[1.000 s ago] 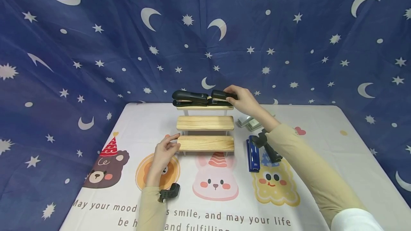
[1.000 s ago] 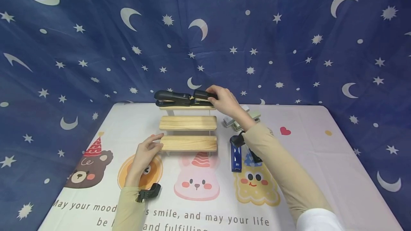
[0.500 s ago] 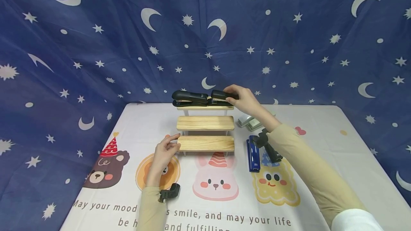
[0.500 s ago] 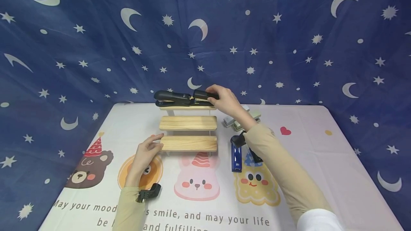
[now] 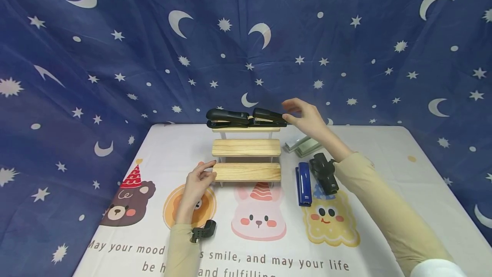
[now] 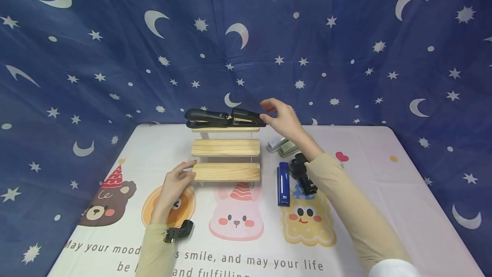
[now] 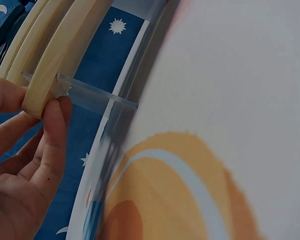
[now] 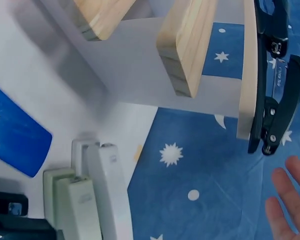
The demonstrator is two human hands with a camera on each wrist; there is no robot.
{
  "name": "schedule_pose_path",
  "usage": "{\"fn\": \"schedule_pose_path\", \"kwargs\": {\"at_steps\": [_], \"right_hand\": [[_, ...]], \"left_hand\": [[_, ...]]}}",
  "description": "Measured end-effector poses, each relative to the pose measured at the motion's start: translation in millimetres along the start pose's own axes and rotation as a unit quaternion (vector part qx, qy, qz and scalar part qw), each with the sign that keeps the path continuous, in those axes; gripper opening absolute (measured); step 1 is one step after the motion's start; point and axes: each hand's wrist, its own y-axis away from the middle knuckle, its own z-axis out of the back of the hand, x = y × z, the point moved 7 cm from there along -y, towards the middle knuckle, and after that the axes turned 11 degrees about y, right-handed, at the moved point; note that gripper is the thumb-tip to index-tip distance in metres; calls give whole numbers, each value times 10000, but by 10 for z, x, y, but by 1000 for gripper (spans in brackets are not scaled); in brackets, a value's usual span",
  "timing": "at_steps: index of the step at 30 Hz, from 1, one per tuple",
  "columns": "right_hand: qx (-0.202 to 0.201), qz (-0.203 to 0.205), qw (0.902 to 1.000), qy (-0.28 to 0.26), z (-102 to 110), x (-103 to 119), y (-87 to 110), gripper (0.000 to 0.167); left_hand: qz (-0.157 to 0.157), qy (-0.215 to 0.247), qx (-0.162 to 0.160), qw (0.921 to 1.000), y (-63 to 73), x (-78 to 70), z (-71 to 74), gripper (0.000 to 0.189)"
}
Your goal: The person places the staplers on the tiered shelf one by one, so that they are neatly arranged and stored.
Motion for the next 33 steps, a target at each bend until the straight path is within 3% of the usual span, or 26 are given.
{"fn": "schedule_pose_path", "kwargs": {"at_steps": [5,12,25,33], "right_hand": [[-264,29,9996,-11,97,-87,151,43],[-490,-261,9984,80,152,-295,438,43],[-894,-611,9939,200,134,-649,1018,44],[-818,-1170,9894,279,-3,-920,1289,54]], "left_hand": [[-36,4,50,10000,20,-49,-13,41],[-35,99,-20,9999,-154,288,33,40],[-63,90,-23,9999,-135,287,43,40],[50,253,43,9997,-132,301,36,42]]}}
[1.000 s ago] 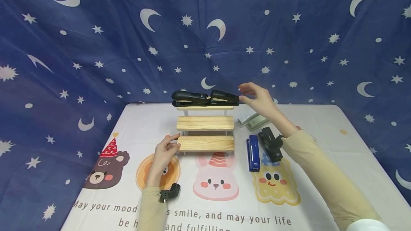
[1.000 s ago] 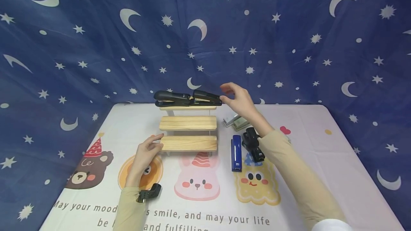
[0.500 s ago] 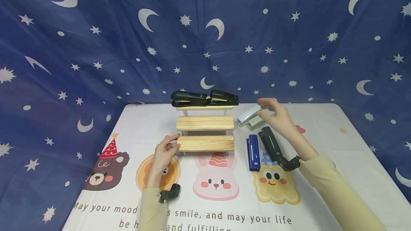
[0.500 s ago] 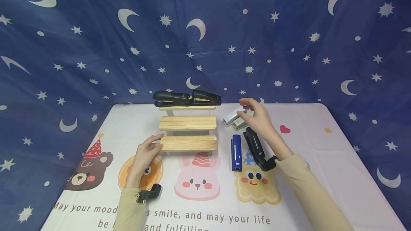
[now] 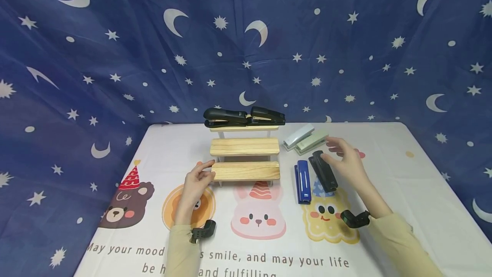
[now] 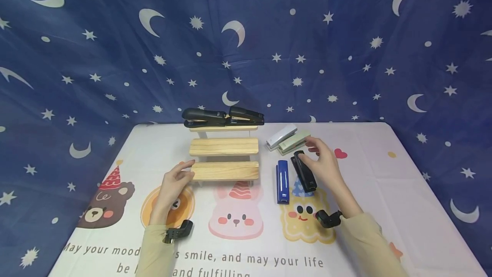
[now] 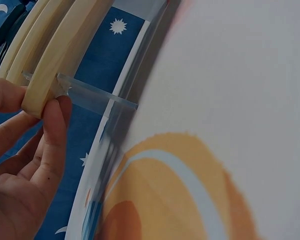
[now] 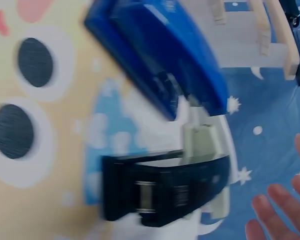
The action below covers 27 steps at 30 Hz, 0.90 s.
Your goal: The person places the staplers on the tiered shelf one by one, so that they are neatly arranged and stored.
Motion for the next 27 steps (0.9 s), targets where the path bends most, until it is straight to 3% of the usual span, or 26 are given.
{"fn": "schedule_pose_path", "kwargs": {"at_steps": [10,18,27], "right_hand": [[467,-558,9973,83,-289,-285,234,63],[694,-927,9917,563,-386,-392,329,66],[695,-1047,9870,1002,-423,-402,351,63]], "left_hand": [[-105,-95,-37,9999,3,-23,2,40],[101,-21,-12,9999,-13,-9,-3,42],[-180,-102,-55,9998,6,-36,-5,39]]}}
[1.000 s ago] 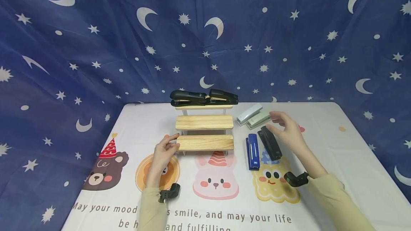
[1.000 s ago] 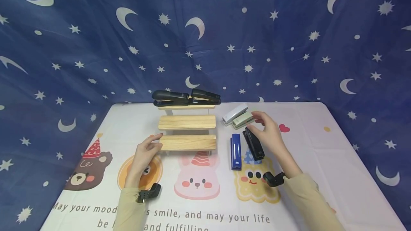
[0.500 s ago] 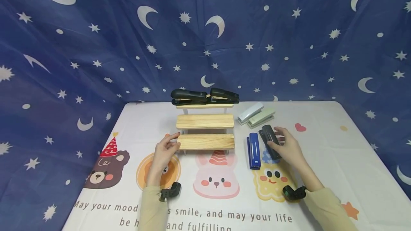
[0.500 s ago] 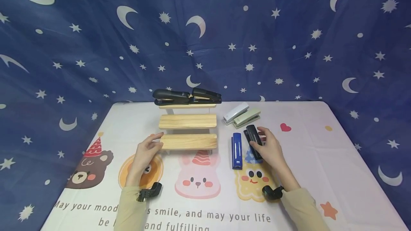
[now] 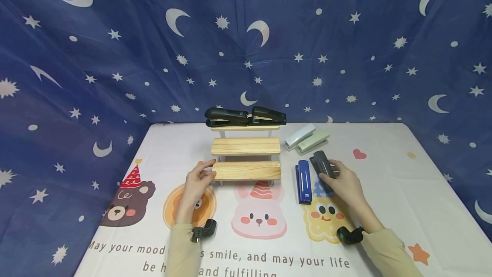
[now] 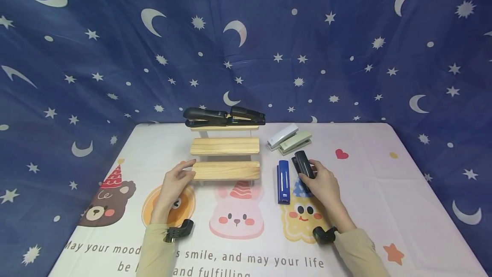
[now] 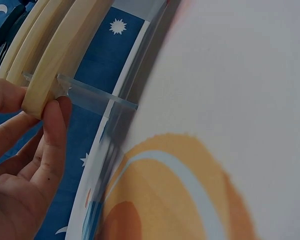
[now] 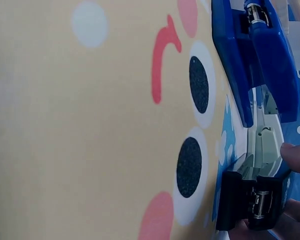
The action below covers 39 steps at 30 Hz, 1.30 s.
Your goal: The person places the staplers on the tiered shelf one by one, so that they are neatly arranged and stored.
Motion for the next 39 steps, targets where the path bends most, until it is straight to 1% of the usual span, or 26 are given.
{"fn": "schedule_pose_path", "kwargs": {"at_steps": [4,9,11,15,18,23,29,34,39], "right_hand": [[-56,-67,9999,143,-4,0,-6,60],[-97,-193,9994,273,2,5,4,58],[-185,-175,9992,314,9,12,13,57],[-491,-152,9980,373,43,1,25,52],[-645,-203,9972,322,64,-28,19,49],[-764,-231,9967,168,98,-49,6,46],[-962,-273,9949,-101,196,-53,19,44],[-1162,-96,9930,-211,315,5,4,42],[-1162,90,9927,-306,427,122,-11,42]], "left_hand": [[-55,-16,24,10000,6,11,3,40],[-33,-23,29,10000,4,11,8,40],[-24,-30,32,10000,2,16,10,40],[-34,-20,43,10000,1,16,4,40],[-56,-34,39,10000,0,12,0,40],[-31,-23,33,10000,5,18,7,40],[-24,10,62,10000,5,14,-5,40],[-46,-91,46,9999,-6,11,-2,40],[30,-101,-24,9999,-5,23,10,39]]}}
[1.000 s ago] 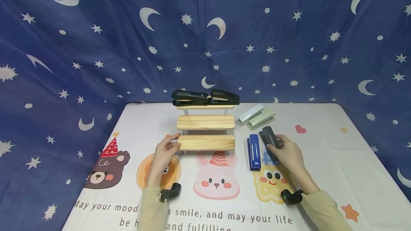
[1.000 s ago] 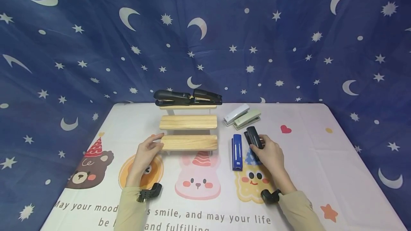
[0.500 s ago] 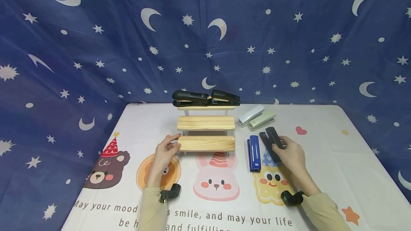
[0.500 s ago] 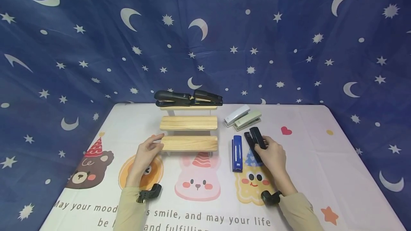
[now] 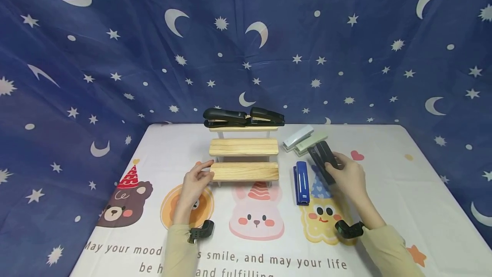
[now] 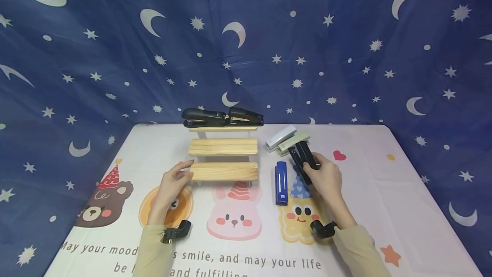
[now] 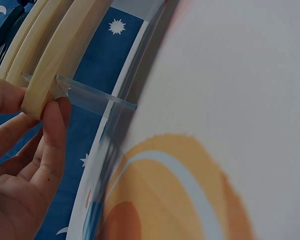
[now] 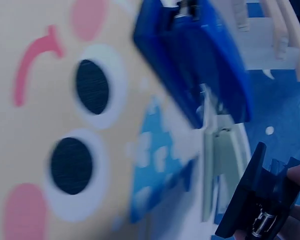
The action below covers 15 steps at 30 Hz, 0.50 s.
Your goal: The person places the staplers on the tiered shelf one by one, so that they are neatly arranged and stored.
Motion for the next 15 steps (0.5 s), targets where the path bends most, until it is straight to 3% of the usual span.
{"fn": "schedule_pose_path", "kwargs": {"at_steps": [15], "right_hand": [[194,513,9980,-299,163,489,-115,43]], "left_hand": [[-35,14,-6,10000,4,-9,4,39]]}}
